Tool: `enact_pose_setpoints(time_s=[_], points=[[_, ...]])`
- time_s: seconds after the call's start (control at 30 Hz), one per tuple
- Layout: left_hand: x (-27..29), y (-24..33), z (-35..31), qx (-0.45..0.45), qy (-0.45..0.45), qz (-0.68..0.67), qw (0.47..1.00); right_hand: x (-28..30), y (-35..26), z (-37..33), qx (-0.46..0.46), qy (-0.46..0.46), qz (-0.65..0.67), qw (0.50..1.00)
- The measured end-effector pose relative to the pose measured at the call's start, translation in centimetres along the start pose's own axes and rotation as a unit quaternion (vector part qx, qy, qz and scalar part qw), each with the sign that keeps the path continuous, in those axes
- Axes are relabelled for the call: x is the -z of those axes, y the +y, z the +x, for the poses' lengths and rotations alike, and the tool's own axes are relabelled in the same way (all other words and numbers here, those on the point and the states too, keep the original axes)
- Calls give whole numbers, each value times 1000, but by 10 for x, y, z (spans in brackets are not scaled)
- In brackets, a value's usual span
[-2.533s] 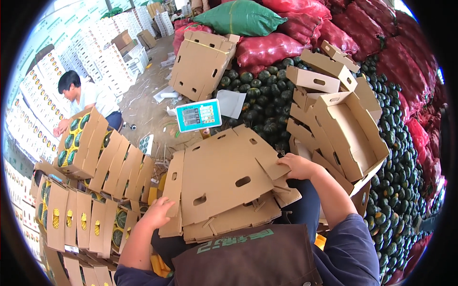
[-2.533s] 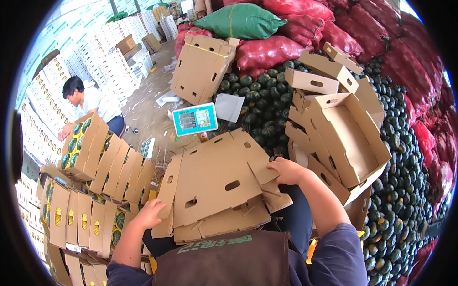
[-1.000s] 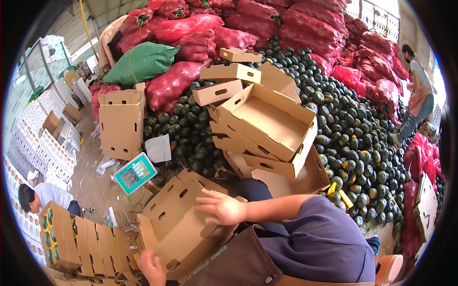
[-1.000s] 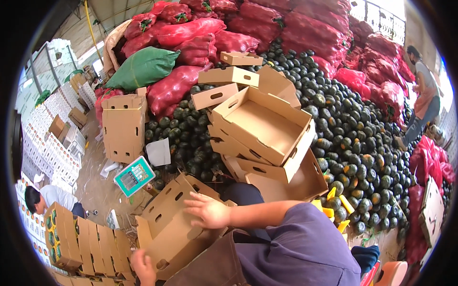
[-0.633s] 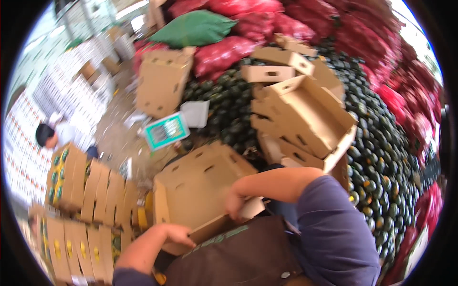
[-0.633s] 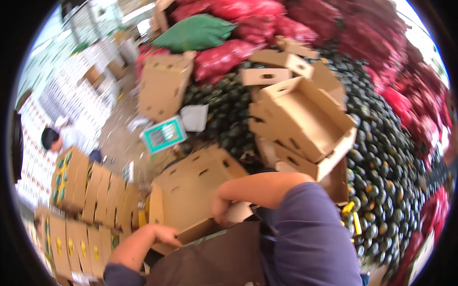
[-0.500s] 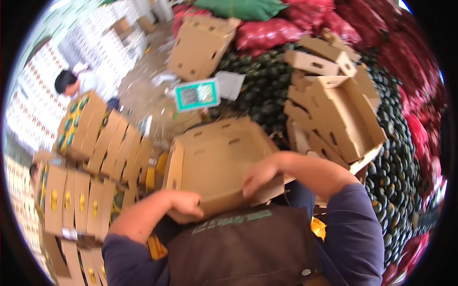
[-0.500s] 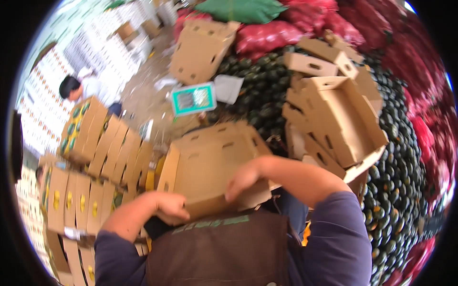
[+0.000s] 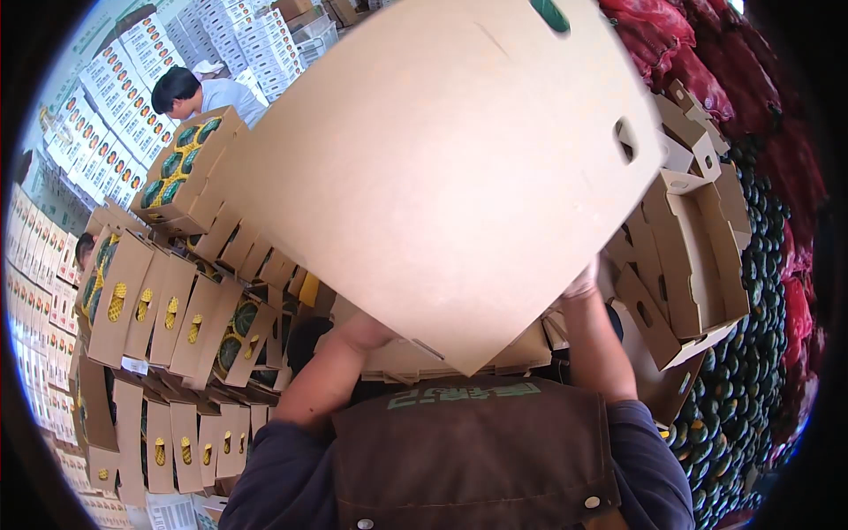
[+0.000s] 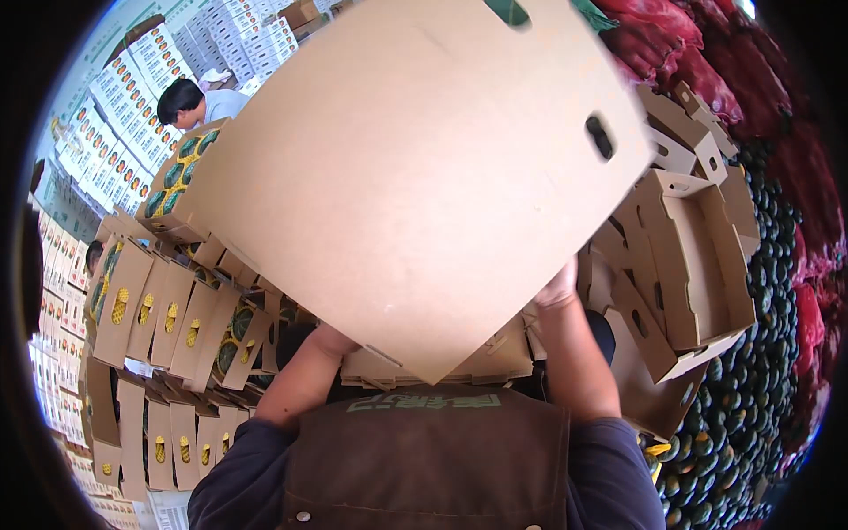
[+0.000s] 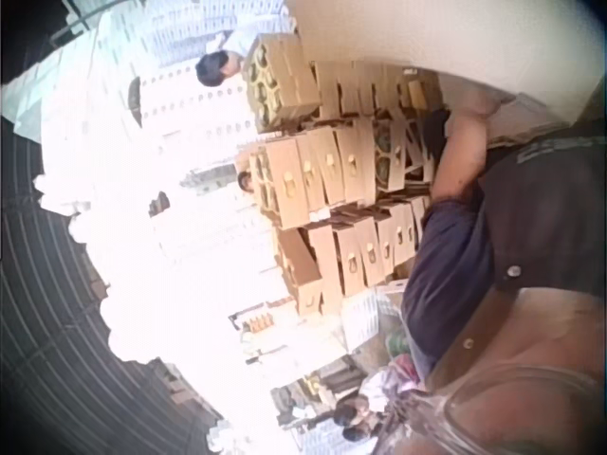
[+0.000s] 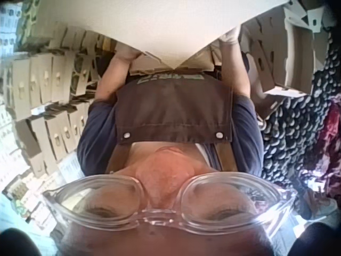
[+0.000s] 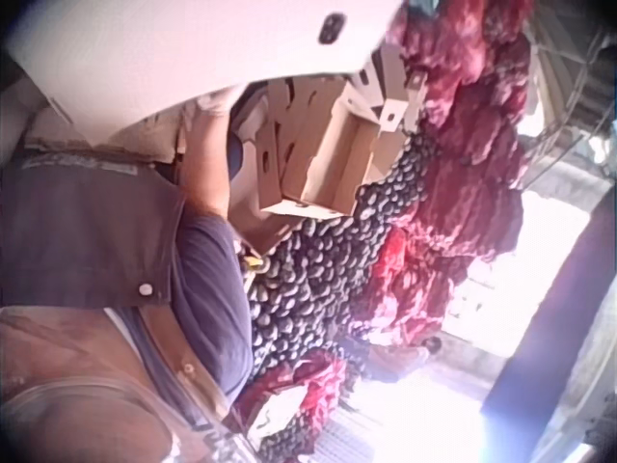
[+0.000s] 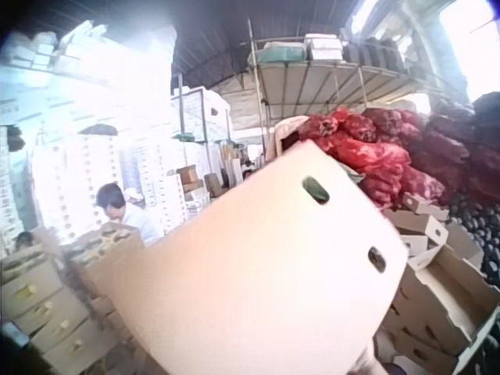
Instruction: The person repeatedly folds flat cardboard sheets into boxes by hand and stacks the assembled boxes.
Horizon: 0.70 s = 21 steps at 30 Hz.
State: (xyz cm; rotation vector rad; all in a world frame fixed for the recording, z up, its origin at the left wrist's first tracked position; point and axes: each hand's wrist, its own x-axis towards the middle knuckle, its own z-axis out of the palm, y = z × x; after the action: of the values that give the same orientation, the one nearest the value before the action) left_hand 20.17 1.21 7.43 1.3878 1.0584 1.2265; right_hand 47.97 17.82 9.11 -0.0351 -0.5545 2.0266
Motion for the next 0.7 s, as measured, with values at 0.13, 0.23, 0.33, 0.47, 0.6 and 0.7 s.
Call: enact_pose_setpoints(time_s=[0.13, 0.23, 0.33, 0.47, 0.6, 0.7], points=[[56, -8, -14, 105, 277, -19, 955, -5, -57, -2, 103, -19, -241, 965], [79, 16, -9, -97, 422, -113, 894, -7, -78, -7, 15, -73, -229, 970], [62, 48, -15, -82, 219, -16, 972, -31, -74, -14, -10, -138, -487, 863], [33, 85, -32, -66, -49, 537, 839, -42, -87, -59, -26, -170, -753, 635], [14, 73, -72, -15, -180, 655, 734, -52, -73, -110, 18, -291, -874, 388], [21, 71, -85, -111, -194, 703, 675, -70, -73, -120, -37, -312, -894, 319]])
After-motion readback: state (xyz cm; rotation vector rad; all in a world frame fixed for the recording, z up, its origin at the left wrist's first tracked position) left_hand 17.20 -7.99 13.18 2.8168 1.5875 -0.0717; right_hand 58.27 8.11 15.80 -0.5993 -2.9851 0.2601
